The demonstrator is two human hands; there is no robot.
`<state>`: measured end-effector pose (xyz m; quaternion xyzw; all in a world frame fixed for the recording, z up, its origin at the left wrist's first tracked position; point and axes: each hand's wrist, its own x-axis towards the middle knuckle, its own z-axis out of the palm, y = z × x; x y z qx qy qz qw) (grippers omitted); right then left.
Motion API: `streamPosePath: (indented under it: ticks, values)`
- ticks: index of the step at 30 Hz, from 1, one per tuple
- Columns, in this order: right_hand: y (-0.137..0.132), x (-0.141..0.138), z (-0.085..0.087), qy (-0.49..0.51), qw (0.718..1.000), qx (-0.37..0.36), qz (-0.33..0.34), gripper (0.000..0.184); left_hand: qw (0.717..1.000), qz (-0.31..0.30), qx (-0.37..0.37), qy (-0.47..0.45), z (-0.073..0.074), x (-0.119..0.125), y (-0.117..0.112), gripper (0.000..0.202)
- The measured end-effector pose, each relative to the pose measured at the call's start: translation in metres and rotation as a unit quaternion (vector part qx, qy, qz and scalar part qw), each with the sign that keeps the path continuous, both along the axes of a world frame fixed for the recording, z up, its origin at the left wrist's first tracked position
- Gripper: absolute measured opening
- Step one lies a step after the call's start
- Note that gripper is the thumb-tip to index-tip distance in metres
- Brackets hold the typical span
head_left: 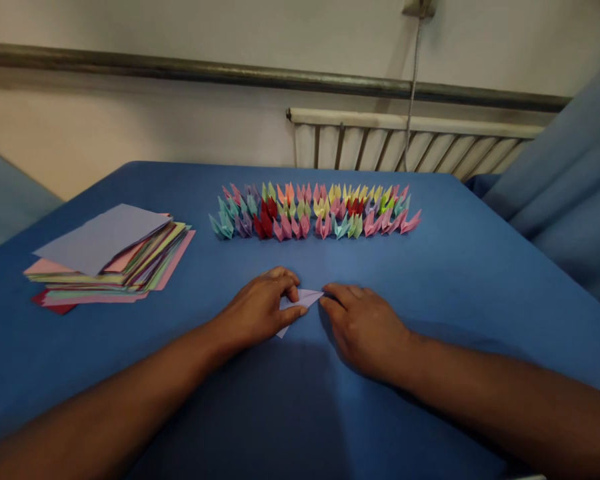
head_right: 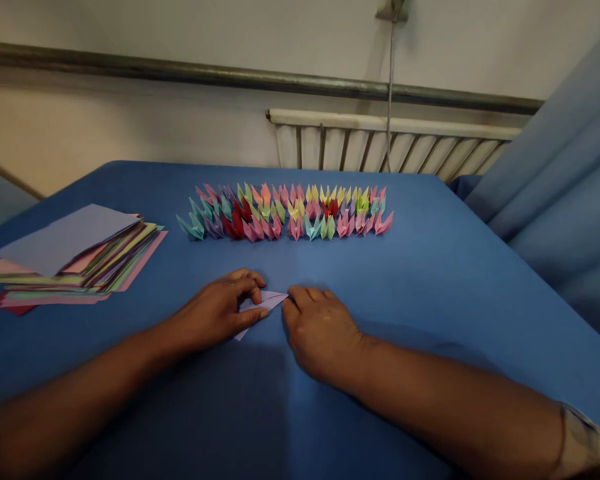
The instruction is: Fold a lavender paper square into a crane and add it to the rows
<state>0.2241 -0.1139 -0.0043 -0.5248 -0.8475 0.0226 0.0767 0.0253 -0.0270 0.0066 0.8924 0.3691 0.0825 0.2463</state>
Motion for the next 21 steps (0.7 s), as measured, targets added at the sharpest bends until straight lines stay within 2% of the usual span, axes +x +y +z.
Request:
streamPosePath:
  ticks: [7,21]
  values:
    - [-0.0074,-0.005,-0.0022,-0.031,0.999,0.015,0.012,0.043,1.0,0.025,-0.008,-0.012,-0.0025,0.0033,0.0018,0.019]
    - [-0.0077,-0.0043,-0.0022,-0.036,0.999,0.001,0.01,0.048,1.0,0.015,-0.013,0.011,0.0011,0.0069,0.003,0.016]
